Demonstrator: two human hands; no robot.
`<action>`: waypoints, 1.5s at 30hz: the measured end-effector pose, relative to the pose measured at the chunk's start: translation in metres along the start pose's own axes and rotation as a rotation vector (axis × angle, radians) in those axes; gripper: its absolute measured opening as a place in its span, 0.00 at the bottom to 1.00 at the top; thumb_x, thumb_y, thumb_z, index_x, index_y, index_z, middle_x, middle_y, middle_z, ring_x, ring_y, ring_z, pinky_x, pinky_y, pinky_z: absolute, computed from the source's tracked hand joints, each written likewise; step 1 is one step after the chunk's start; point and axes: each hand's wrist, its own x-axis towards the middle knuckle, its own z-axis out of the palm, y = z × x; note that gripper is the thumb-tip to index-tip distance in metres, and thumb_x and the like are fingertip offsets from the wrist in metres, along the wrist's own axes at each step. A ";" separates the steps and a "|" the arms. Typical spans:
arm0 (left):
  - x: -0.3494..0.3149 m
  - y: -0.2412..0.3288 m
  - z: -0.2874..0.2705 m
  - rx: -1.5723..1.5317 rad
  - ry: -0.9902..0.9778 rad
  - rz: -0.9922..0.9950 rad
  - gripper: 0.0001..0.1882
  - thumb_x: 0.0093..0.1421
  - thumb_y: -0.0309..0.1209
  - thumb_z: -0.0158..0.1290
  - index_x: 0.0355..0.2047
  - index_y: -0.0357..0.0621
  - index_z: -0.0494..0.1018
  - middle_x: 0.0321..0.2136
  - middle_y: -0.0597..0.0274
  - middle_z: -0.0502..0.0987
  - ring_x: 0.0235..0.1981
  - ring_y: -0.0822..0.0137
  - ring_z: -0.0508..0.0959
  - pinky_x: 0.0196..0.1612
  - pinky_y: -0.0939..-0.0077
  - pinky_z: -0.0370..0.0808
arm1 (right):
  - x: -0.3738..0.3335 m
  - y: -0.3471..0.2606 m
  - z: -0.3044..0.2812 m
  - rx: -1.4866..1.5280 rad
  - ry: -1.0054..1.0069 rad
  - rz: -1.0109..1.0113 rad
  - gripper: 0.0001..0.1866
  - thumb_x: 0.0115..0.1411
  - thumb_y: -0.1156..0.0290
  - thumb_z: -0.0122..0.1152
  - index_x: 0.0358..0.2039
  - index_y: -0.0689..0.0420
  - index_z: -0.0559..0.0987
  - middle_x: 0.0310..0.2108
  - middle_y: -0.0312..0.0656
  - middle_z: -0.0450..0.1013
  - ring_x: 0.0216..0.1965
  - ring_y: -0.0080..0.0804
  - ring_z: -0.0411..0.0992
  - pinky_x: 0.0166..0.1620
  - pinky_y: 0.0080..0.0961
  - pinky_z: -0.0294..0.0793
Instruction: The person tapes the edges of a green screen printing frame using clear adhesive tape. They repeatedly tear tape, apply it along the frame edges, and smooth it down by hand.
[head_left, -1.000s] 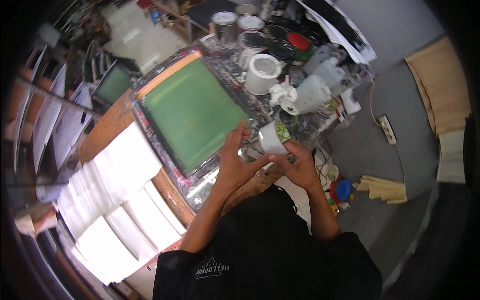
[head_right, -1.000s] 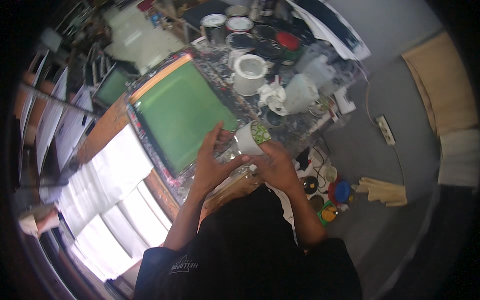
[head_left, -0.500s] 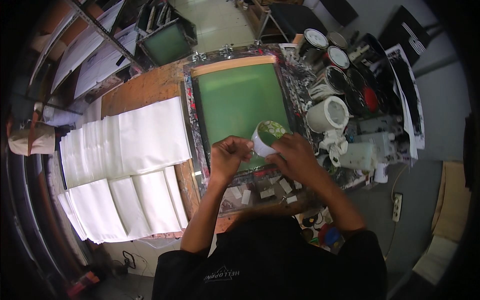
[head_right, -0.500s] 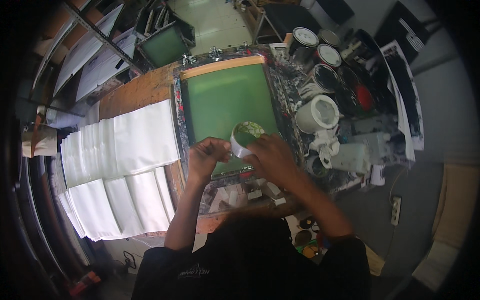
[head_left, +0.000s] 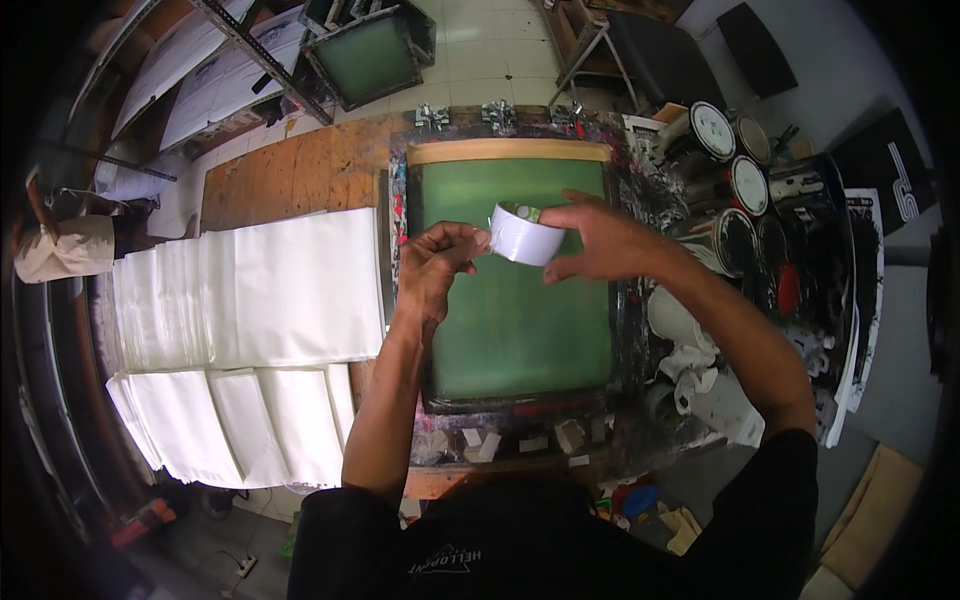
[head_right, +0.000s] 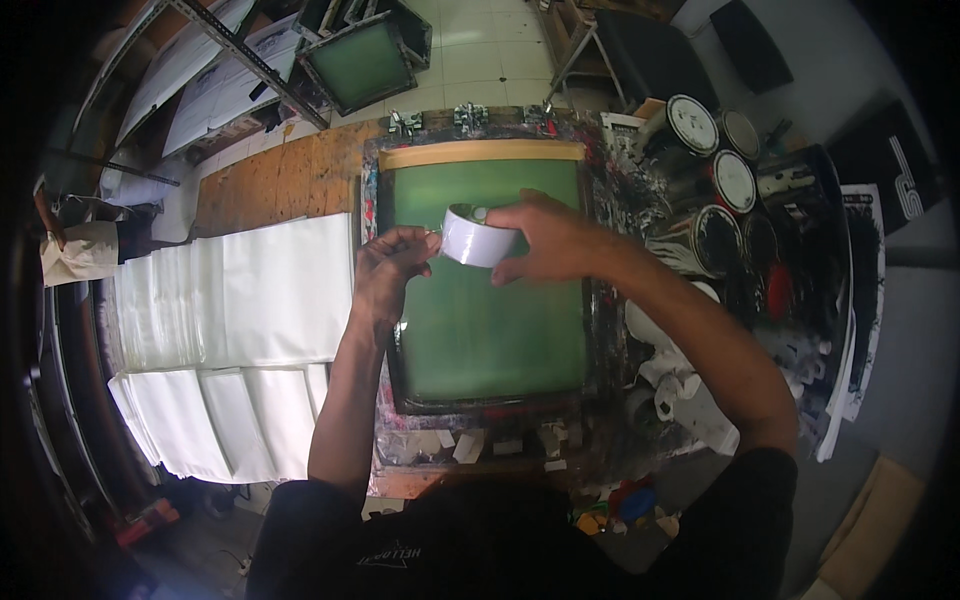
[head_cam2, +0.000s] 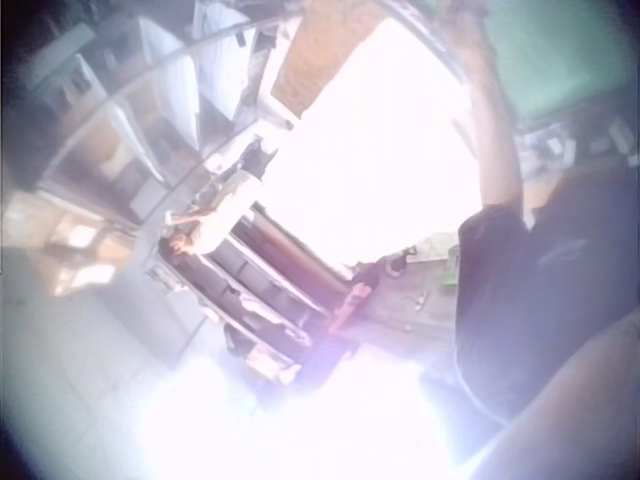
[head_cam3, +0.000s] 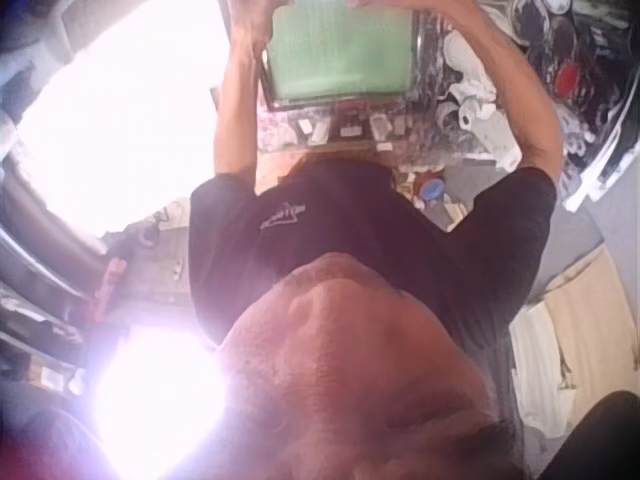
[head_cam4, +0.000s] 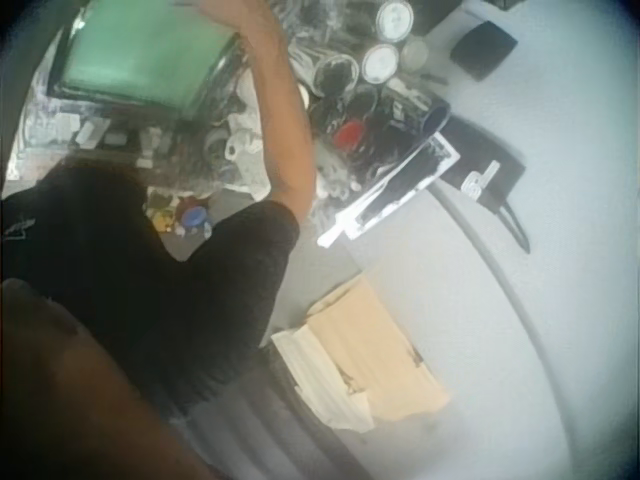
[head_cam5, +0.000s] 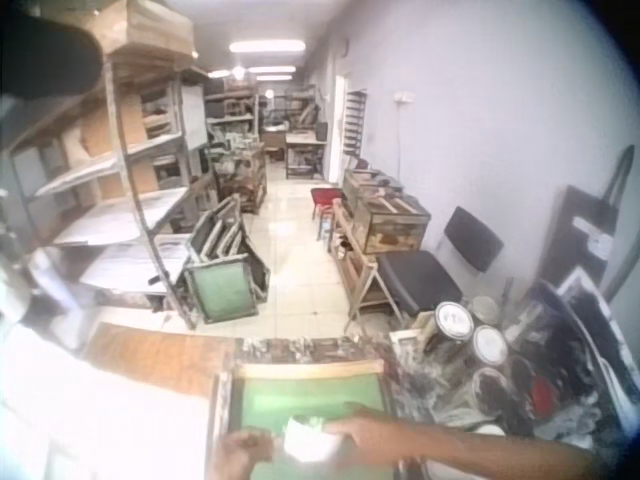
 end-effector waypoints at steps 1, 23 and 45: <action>0.009 0.001 0.000 -0.004 -0.003 -0.005 0.08 0.55 0.26 0.67 0.34 0.38 0.81 0.27 0.64 0.83 0.28 0.75 0.78 0.31 0.78 0.72 | 0.006 0.006 -0.008 0.038 -0.028 0.041 0.22 0.49 0.60 0.78 0.41 0.59 0.82 0.38 0.46 0.81 0.46 0.41 0.77 0.52 0.38 0.72; 0.167 -0.013 -0.107 0.176 0.477 -0.002 0.06 0.57 0.23 0.61 0.34 0.32 0.83 0.26 0.62 0.80 0.20 0.74 0.70 0.23 0.79 0.64 | 0.001 0.176 -0.134 -0.298 0.036 0.563 0.18 0.54 0.59 0.67 0.31 0.64 0.84 0.27 0.48 0.79 0.30 0.37 0.76 0.39 0.34 0.74; -0.141 0.056 -0.146 0.773 0.504 0.601 0.38 0.58 0.34 0.68 0.65 0.33 0.67 0.29 0.62 0.85 0.33 0.76 0.79 0.47 0.74 0.76 | -0.291 -0.208 0.040 0.068 0.353 0.666 0.19 0.67 0.56 0.62 0.45 0.60 0.83 0.37 0.47 0.79 0.35 0.36 0.75 0.40 0.33 0.72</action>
